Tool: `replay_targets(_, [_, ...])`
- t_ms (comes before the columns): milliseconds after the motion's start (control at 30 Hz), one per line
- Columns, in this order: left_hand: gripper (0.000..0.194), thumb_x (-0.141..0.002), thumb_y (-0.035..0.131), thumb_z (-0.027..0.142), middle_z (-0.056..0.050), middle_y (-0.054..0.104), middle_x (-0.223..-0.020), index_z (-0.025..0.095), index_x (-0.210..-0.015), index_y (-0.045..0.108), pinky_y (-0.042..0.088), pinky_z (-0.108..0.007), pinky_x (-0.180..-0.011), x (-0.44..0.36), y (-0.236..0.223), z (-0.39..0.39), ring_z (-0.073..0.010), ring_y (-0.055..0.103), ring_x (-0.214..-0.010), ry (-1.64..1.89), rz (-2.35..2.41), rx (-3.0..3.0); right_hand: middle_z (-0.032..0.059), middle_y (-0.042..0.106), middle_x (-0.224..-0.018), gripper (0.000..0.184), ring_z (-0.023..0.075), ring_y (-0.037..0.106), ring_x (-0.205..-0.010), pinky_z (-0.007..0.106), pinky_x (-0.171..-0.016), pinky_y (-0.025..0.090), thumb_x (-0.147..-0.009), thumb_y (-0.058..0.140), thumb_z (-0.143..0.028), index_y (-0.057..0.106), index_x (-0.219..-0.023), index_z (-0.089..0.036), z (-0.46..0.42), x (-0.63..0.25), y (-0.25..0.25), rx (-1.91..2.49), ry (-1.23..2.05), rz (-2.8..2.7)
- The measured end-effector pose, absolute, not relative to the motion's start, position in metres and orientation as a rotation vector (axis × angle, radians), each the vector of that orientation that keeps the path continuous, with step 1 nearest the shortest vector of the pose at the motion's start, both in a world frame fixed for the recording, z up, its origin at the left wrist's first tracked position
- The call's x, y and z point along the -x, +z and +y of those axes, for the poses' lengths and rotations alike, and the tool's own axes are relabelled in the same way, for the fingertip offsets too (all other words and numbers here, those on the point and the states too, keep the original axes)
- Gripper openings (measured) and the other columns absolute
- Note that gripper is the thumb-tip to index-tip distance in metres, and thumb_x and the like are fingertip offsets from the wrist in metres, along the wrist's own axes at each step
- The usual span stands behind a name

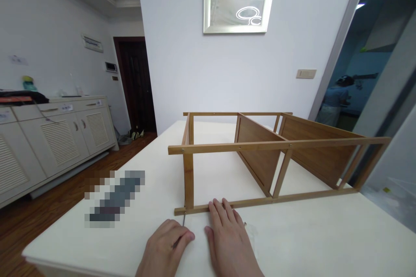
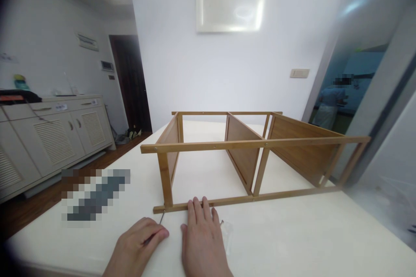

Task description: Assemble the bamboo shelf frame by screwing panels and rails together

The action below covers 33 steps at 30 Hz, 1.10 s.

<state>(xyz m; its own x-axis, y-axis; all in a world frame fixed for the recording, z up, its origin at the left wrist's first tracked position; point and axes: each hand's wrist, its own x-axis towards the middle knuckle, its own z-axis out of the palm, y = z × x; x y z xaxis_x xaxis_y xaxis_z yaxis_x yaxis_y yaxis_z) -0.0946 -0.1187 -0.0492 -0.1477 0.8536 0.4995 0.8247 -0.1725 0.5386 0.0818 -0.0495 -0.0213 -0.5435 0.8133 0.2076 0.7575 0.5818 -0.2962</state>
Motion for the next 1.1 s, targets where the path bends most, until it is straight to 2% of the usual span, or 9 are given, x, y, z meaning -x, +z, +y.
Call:
replay_targets(133, [0.025,-0.093,0.056,0.036,0.000,0.068,-0.076,0.025,-0.075,0.071,0.050,-0.022,-0.072,0.091,-0.048,-0.120,-0.0139,0.065,-0.075,1.305,2.004,-2.018,0.0054,0.039,-0.152,0.051,0.0319,0.031,-0.144,0.053,-0.113,0.035,-0.098,0.039,-0.036,0.042,-0.147,-0.019,-0.049,-0.082,-0.023,1.276,0.225,-2.482])
replay_targets(367, [0.024,-0.092,0.056,0.034,0.001,0.069,-0.076,0.027,-0.075,0.072,0.051,-0.020,-0.069,0.097,-0.046,-0.119,-0.0131,0.066,-0.073,1.196,2.003,-2.108,0.0050,0.037,-0.153,0.052,0.0311,0.029,-0.144,0.053,-0.114,0.033,-0.098,0.038,-0.035,0.041,-0.147,-0.019,-0.051,-0.082,-0.022,1.290,0.241,-2.494])
replay_targets(667, [0.031,-0.092,0.053,0.037,-0.003,0.066,-0.078,0.025,-0.072,0.074,0.052,-0.028,-0.072,0.094,-0.045,-0.118,-0.0172,0.065,-0.077,1.004,2.130,-1.978,0.0049,0.041,-0.151,0.051,0.0316,0.033,-0.143,0.053,-0.111,0.036,-0.097,0.042,-0.031,0.044,-0.146,-0.020,-0.050,-0.083,-0.023,1.238,0.181,-2.481])
replay_targets(833, [0.029,-0.092,0.053,0.039,-0.003,0.067,-0.083,0.027,-0.079,0.075,0.052,-0.029,-0.077,0.094,-0.047,-0.117,-0.0175,0.066,-0.082,1.036,2.131,-1.922,0.0066,0.043,-0.151,0.052,0.0319,0.035,-0.142,0.053,-0.109,0.037,-0.096,0.042,-0.029,0.043,-0.146,-0.019,-0.049,-0.084,-0.026,1.211,0.131,-2.499])
replay_targets(1000, [0.027,-0.092,0.053,0.037,-0.002,0.068,-0.083,0.027,-0.079,0.074,0.052,-0.029,-0.077,0.095,-0.049,-0.118,-0.0171,0.066,-0.081,1.058,2.110,-1.938,0.0102,0.051,-0.145,0.050,0.0337,0.041,-0.137,0.056,-0.109,0.033,-0.094,0.042,-0.018,0.047,-0.143,-0.017,-0.044,-0.083,-0.014,1.223,0.075,-2.562])
replay_targets(1100, [0.026,-0.092,0.054,0.036,-0.003,0.068,-0.081,0.026,-0.078,0.073,0.052,-0.028,-0.075,0.096,-0.050,-0.119,-0.0175,0.066,-0.080,1.090,2.101,-1.969,0.0150,0.064,-0.128,0.048,0.0341,0.054,-0.121,0.060,-0.105,0.032,-0.090,0.041,-0.007,0.053,-0.136,-0.014,-0.035,-0.083,0.004,1.199,-0.061,-2.636])
